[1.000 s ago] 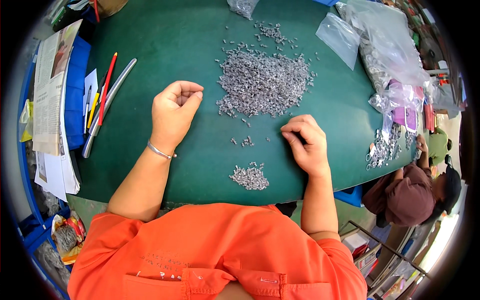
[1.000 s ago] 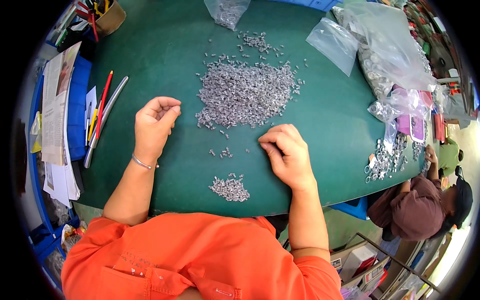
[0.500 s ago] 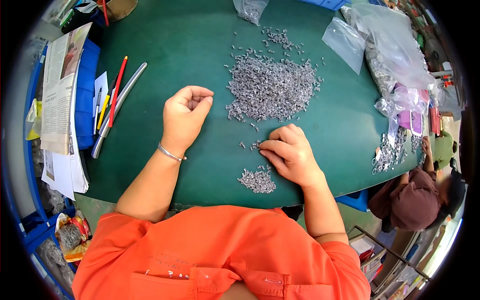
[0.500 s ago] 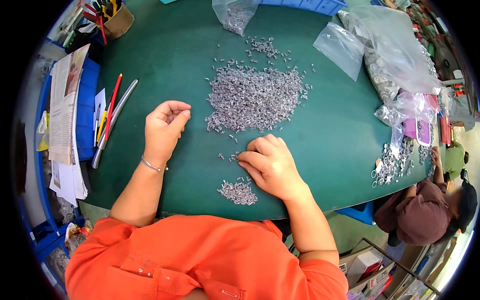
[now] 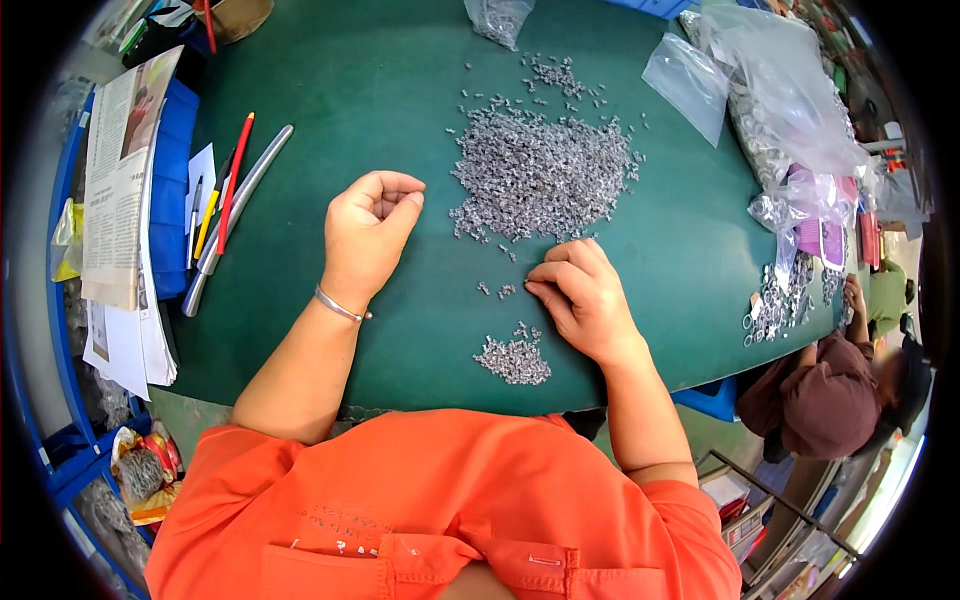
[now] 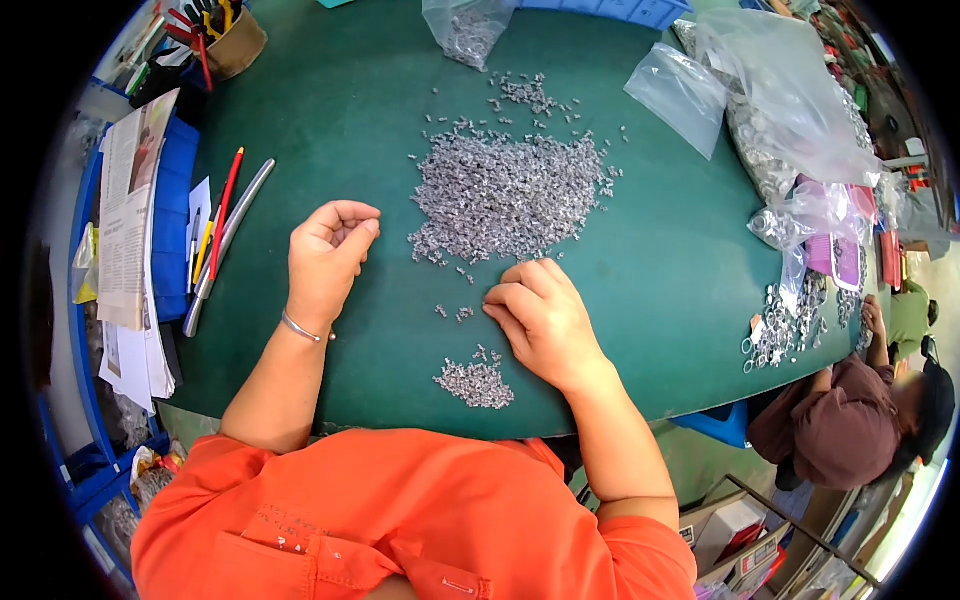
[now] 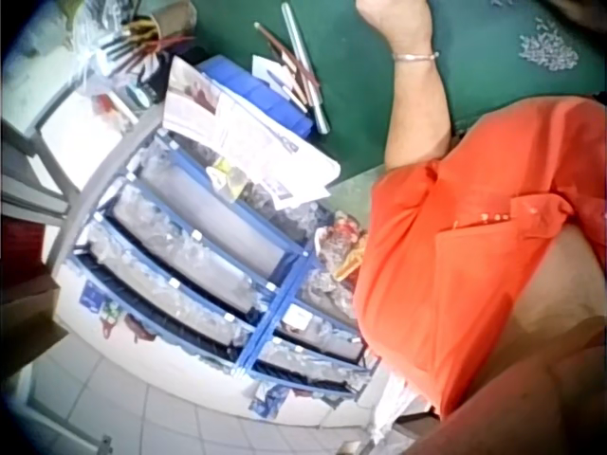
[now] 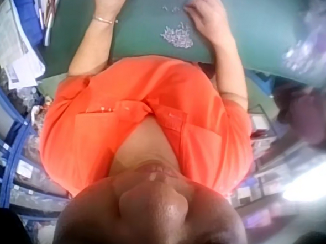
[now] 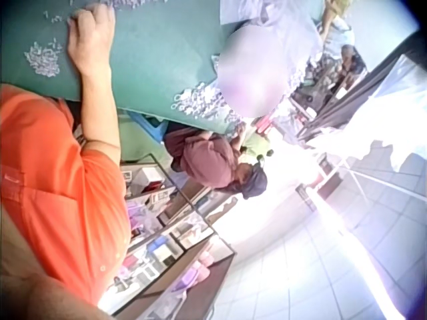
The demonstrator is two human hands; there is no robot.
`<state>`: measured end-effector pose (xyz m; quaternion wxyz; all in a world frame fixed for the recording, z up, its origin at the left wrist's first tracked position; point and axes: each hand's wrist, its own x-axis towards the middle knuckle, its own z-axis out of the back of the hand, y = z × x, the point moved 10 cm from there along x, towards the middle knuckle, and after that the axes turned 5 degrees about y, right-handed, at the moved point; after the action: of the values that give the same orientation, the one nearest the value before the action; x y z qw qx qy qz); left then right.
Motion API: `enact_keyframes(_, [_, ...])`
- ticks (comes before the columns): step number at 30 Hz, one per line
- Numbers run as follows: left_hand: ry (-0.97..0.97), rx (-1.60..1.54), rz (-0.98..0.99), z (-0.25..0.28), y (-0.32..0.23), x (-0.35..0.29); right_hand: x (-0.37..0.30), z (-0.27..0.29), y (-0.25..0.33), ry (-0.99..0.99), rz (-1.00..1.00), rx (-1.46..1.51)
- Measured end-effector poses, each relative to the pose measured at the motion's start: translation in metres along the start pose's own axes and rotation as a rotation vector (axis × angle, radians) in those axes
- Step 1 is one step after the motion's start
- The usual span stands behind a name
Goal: The person sorts small metal parts on a table by hand, handles metal lock components, and opens a plastic bag.
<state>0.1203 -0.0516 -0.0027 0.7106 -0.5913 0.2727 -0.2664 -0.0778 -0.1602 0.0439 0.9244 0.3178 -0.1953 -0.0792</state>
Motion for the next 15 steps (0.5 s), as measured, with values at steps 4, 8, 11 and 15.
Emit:
enact_keyframes(4, [0.009,-0.003,-0.011,0.000,0.000,-0.001,-0.003,0.003,0.001,-0.008,0.008,-0.005])
enact_keyframes(8, [0.003,0.002,-0.005,0.001,0.001,-0.001,-0.006,0.007,-0.008,-0.042,-0.035,0.086])
enact_keyframes(11, [0.021,-0.011,-0.009,-0.002,0.000,0.000,-0.007,0.010,-0.011,-0.104,-0.066,0.069])
enact_keyframes(15, [-0.003,0.017,-0.005,0.001,0.000,0.000,0.000,0.000,0.003,-0.015,0.028,-0.048])
